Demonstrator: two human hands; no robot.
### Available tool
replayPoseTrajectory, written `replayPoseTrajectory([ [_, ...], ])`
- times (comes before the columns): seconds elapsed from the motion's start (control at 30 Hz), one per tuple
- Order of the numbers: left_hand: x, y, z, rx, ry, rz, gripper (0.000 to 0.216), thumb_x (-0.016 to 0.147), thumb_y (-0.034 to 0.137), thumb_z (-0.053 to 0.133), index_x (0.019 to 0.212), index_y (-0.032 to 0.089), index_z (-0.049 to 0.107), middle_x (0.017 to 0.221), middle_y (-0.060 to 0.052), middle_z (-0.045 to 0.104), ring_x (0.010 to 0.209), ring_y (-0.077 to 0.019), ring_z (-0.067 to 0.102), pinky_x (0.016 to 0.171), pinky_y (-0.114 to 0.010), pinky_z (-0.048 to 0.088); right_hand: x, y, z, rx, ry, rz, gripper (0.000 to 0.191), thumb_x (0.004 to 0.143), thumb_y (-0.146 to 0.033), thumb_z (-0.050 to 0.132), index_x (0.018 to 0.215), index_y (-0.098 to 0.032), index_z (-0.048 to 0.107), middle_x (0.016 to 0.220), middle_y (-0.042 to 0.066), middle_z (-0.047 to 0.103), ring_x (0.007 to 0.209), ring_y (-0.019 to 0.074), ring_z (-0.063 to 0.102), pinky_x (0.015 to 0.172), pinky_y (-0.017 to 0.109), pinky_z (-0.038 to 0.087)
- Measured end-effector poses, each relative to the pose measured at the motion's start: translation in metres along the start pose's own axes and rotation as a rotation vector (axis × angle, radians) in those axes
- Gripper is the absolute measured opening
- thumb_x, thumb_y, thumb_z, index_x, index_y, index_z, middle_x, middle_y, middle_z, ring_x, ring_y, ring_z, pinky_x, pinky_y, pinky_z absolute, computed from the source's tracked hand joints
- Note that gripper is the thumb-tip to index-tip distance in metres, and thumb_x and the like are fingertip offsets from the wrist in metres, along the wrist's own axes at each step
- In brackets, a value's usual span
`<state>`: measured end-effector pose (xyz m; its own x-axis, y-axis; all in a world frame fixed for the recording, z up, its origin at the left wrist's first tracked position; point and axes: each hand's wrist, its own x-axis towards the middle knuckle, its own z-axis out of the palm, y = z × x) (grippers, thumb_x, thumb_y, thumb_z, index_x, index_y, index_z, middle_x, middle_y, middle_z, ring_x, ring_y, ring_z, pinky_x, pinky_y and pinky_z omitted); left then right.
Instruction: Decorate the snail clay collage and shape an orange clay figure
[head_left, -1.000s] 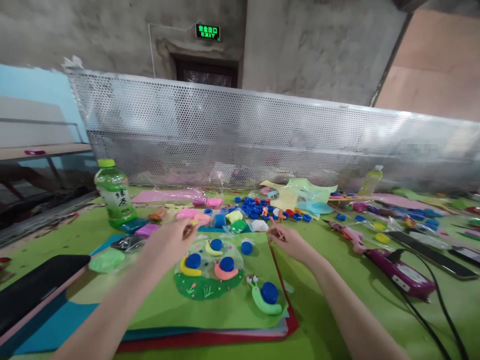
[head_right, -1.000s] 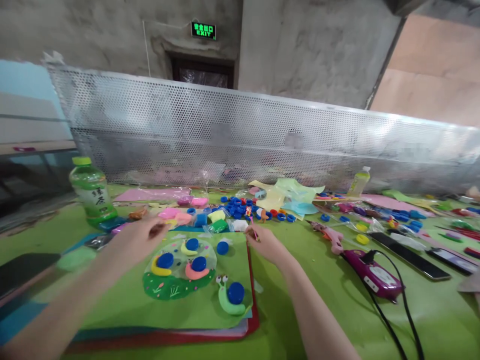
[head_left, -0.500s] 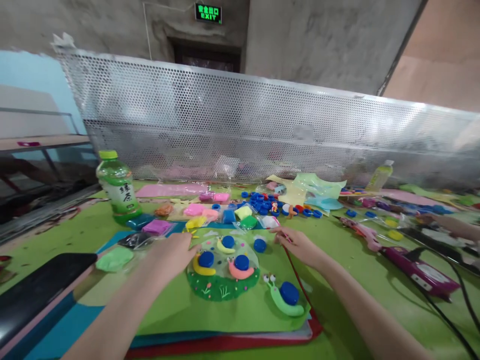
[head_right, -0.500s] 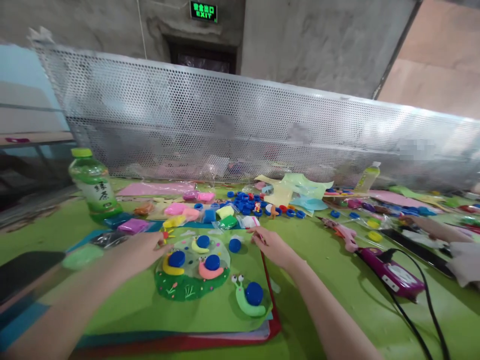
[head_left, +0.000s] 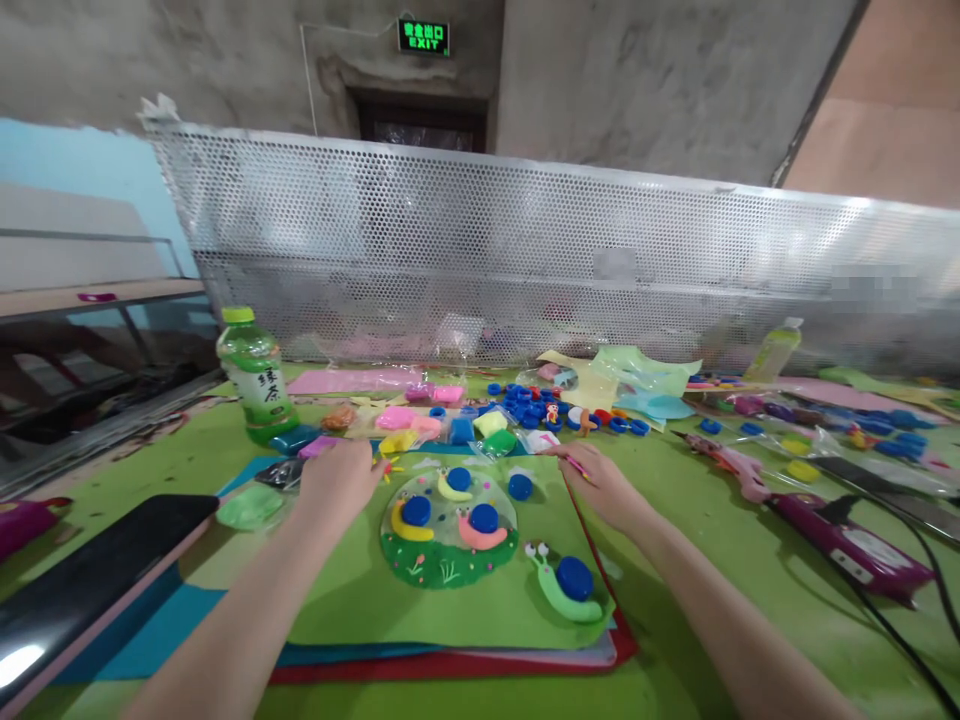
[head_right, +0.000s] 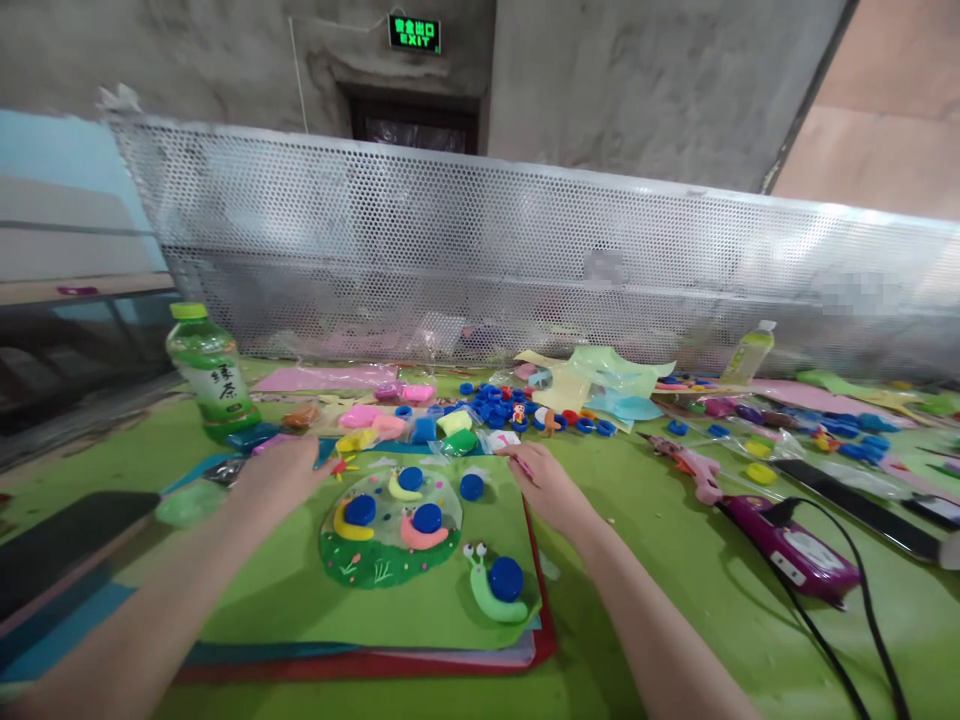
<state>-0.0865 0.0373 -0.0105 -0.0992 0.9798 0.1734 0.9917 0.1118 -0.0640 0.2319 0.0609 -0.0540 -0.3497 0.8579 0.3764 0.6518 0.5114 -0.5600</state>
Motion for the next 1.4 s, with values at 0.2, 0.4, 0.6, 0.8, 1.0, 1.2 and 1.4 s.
replayPoseTrajectory([
  [0.2, 0.019, 0.006, 0.011, -0.024, 0.157, 0.13, 0.055, 0.085, 0.044, 0.043, 0.13, 0.013, 0.042, 0.127, -0.019, 0.05, 0.123, -0.0355, 0.039, 0.098, -0.05, 0.035, -0.002, -0.004, -0.005, -0.008, -0.003, -0.015, 0.033, 0.089, -0.029, 0.035, 0.093, -0.018, 0.066, 0.093, 0.011, 0.064, 0.094, 0.0237, 0.058, 0.084, 0.039, 0.045],
  [0.4, 0.027, 0.006, 0.033, -0.092, 0.098, 0.269, 0.05, 0.084, 0.043, 0.047, 0.132, 0.033, 0.039, 0.131, -0.008, 0.051, 0.122, -0.0352, 0.042, 0.097, -0.061, 0.03, -0.003, -0.001, -0.005, 0.0, -0.027, 0.004, 0.03, 0.088, -0.028, 0.039, 0.108, -0.019, 0.061, 0.105, 0.011, 0.063, 0.094, 0.0228, 0.06, 0.083, 0.038, 0.046],
  [0.6, 0.023, 0.013, 0.031, -0.135, 0.204, 0.306, 0.046, 0.078, 0.019, 0.054, 0.123, 0.017, 0.049, 0.117, -0.016, 0.055, 0.115, -0.0345, 0.045, 0.097, -0.058, 0.03, -0.003, 0.001, -0.004, 0.043, -0.054, 0.004, 0.028, 0.086, -0.026, 0.043, 0.106, -0.021, 0.062, 0.11, 0.009, 0.063, 0.098, 0.0232, 0.059, 0.085, 0.038, 0.045],
  [0.8, 0.007, 0.028, 0.013, -0.294, 0.351, 0.376, 0.029, 0.081, 0.026, 0.055, 0.108, 0.016, 0.054, 0.118, -0.014, 0.05, 0.118, -0.0315, 0.041, 0.1, -0.052, 0.031, -0.004, -0.007, -0.006, 0.152, -0.039, 0.01, 0.027, 0.085, -0.026, 0.045, 0.102, -0.02, 0.065, 0.096, 0.008, 0.066, 0.085, 0.0193, 0.061, 0.078, 0.033, 0.047],
  [1.0, -0.014, 0.037, 0.003, -0.498, 0.309, 0.44, 0.036, 0.085, 0.033, 0.046, 0.117, 0.015, 0.042, 0.111, -0.012, 0.059, 0.099, -0.0242, 0.059, 0.081, -0.038, 0.051, -0.004, -0.007, -0.006, 0.294, 0.054, 0.051, 0.043, 0.085, -0.049, 0.042, 0.074, -0.015, 0.065, 0.064, 0.005, 0.058, 0.058, 0.0144, 0.053, 0.056, 0.028, 0.046],
  [1.2, -0.02, 0.035, -0.001, -0.55, 0.243, 0.518, 0.064, 0.084, 0.049, 0.045, 0.135, 0.016, 0.026, 0.133, -0.019, 0.046, 0.118, -0.0297, 0.049, 0.086, -0.041, 0.05, 0.01, -0.038, -0.017, 0.443, 0.099, 0.02, 0.048, 0.084, -0.056, 0.04, 0.088, -0.015, 0.064, 0.075, 0.008, 0.062, 0.066, 0.0163, 0.057, 0.056, 0.029, 0.048],
  [1.4, -0.024, 0.034, -0.007, -0.483, 0.196, 0.6, 0.065, 0.084, 0.06, 0.036, 0.133, 0.018, 0.031, 0.123, -0.016, 0.055, 0.108, -0.029, 0.055, 0.087, -0.046, 0.048, 0.025, -0.09, -0.018, 0.823, -0.072, -0.218, 0.032, 0.089, -0.042, 0.046, 0.084, -0.018, 0.066, 0.076, 0.005, 0.063, 0.068, 0.0133, 0.058, 0.06, 0.027, 0.048],
])
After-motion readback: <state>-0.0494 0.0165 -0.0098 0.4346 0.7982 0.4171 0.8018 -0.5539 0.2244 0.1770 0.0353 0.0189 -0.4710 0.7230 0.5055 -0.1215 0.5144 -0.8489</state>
